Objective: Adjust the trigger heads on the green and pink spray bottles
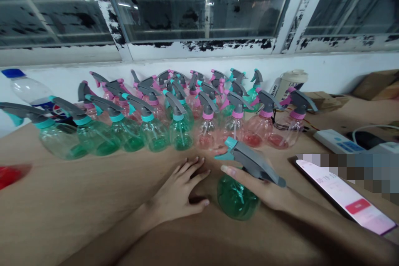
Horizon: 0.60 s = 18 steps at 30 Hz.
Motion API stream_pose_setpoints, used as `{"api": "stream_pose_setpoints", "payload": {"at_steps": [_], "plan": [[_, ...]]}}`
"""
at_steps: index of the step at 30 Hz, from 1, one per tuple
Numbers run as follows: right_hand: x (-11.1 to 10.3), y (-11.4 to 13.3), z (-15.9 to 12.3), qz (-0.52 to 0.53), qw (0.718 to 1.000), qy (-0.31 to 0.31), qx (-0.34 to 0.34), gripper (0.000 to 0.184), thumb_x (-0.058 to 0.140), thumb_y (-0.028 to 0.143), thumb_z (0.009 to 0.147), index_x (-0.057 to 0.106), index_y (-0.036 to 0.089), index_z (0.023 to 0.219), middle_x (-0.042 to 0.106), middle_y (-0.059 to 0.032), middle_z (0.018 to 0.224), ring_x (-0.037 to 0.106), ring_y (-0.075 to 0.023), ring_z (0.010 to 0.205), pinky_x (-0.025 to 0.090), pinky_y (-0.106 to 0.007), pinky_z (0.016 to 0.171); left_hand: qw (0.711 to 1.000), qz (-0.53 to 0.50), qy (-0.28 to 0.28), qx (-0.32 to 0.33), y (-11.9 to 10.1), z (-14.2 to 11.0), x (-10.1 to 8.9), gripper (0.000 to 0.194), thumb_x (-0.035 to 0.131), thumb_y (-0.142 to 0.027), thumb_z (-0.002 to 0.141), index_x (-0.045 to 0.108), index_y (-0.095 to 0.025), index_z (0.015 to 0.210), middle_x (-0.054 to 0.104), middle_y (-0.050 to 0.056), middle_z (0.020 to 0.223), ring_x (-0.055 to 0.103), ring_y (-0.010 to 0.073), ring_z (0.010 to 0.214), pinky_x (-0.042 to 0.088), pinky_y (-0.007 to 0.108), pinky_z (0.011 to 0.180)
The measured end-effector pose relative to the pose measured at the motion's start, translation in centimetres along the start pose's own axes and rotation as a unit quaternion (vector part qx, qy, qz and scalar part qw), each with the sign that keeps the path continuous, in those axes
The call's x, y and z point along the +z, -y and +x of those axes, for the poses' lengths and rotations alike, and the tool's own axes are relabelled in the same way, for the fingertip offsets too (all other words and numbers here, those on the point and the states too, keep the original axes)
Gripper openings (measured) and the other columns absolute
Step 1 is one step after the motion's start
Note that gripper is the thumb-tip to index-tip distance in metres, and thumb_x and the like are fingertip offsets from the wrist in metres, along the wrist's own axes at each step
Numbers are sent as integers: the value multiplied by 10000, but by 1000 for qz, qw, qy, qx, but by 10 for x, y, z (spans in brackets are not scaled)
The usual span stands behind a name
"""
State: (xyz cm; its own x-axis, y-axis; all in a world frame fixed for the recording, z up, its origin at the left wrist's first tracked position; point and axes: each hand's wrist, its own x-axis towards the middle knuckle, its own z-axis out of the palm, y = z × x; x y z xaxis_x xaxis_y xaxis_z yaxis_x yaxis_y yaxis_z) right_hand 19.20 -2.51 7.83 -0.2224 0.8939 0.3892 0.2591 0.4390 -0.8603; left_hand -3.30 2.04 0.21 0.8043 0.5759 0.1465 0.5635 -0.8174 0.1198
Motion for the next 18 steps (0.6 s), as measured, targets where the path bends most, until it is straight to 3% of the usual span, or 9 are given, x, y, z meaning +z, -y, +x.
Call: {"api": "stream_pose_setpoints", "payload": {"at_steps": [5, 10, 14, 18], "plan": [[0, 0, -3, -45, 999, -16, -4, 281, 583, 350, 826, 627, 238, 1080, 707, -51, 978, 666, -226, 888, 545, -374, 801, 1000, 0, 10, -2, 0, 0, 0, 681, 582, -509, 797, 399, -210, 1380, 289, 112, 1505, 239, 309, 1381, 256, 527, 1084], [-1, 1, -3, -31, 999, -16, -16, 343, 595, 326, 824, 593, 274, 1164, 685, -32, 1098, 652, -209, 940, 526, -364, 851, 1000, -9, 5, -4, 0, 1, -1, 686, 600, -483, 790, 383, -230, 1390, 288, 98, 1507, 242, 309, 1380, 256, 518, 1086], [-1, -1, -3, -31, 1000, 0, -3, 287, 574, 336, 837, 626, 262, 1110, 718, -25, 962, 675, -205, 855, 549, -356, 797, 1000, -10, 4, -2, 0, 1, -1, 681, 593, -497, 791, 393, -228, 1384, 294, 104, 1504, 245, 310, 1379, 256, 526, 1083], [-1, 0, -2, -21, 1000, -3, -18, 198, 579, 316, 832, 645, 262, 1010, 708, -28, 980, 663, -204, 918, 532, -355, 833, 1000, 0, 13, -3, 0, 0, -1, 674, 582, -510, 796, 407, -213, 1375, 303, 118, 1498, 252, 320, 1374, 266, 537, 1076]]}}
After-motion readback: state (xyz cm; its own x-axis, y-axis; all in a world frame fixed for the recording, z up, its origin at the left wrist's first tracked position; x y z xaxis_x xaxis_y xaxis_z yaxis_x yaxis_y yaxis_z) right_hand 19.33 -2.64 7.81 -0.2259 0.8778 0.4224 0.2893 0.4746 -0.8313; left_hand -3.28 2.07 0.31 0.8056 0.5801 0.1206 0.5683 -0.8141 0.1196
